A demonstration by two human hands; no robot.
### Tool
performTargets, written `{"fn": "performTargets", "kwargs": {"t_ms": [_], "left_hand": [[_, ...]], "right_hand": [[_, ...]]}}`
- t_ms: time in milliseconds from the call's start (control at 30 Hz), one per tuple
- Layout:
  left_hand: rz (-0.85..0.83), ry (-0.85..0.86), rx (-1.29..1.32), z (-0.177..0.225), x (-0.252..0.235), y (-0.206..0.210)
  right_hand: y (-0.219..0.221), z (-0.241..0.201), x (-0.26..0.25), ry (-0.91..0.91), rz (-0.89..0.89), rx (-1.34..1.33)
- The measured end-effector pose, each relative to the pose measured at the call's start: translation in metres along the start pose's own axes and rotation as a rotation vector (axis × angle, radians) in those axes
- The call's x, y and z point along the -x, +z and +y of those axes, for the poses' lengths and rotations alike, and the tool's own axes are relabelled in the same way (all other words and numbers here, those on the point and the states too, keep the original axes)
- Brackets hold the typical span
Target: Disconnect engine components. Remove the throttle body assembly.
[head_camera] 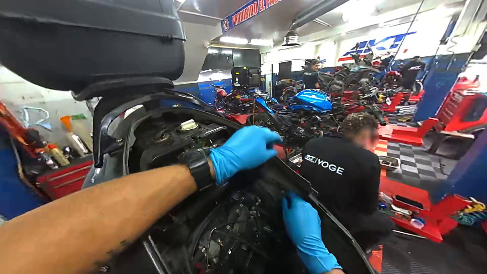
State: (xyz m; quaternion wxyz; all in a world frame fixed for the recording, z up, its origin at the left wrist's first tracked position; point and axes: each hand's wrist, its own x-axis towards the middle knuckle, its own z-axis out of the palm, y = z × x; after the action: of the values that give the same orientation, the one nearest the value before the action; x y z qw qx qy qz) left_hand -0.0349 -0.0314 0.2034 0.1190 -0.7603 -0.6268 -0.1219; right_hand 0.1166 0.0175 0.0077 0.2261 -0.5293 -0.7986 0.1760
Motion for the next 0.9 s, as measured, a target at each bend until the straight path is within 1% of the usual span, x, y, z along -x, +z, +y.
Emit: {"fn": "performTargets", "kwargs": {"t_ms": [67,100,367,600,700,800,900], "left_hand": [[0.096,0.018,0.008,-0.001,-0.002,-0.014],[0.110,0.017,0.009,-0.001,-0.002,-0.018],[0.022,0.037,0.020,0.011,0.004,-0.034],[0.041,0.091,0.046,0.008,0.005,-0.042],[0.042,0.092,0.054,0.008,0.005,-0.046],[0.045,0.090,0.069,0.008,0.006,-0.049],[0.041,0.081,0.071,0.007,0.006,-0.050]], "right_hand": [[0.001,0.000,-0.005,0.068,-0.070,0.032],[0.003,0.000,-0.008,0.082,-0.086,0.027],[0.013,-0.011,-0.029,0.042,-0.140,0.002],[0.012,-0.021,-0.030,0.007,-0.119,-0.040],[0.010,-0.028,-0.033,0.049,-0.092,-0.061],[0.010,-0.035,-0.034,0.091,-0.092,-0.143],[0.015,-0.040,-0.035,0.158,-0.086,-0.321]]}}
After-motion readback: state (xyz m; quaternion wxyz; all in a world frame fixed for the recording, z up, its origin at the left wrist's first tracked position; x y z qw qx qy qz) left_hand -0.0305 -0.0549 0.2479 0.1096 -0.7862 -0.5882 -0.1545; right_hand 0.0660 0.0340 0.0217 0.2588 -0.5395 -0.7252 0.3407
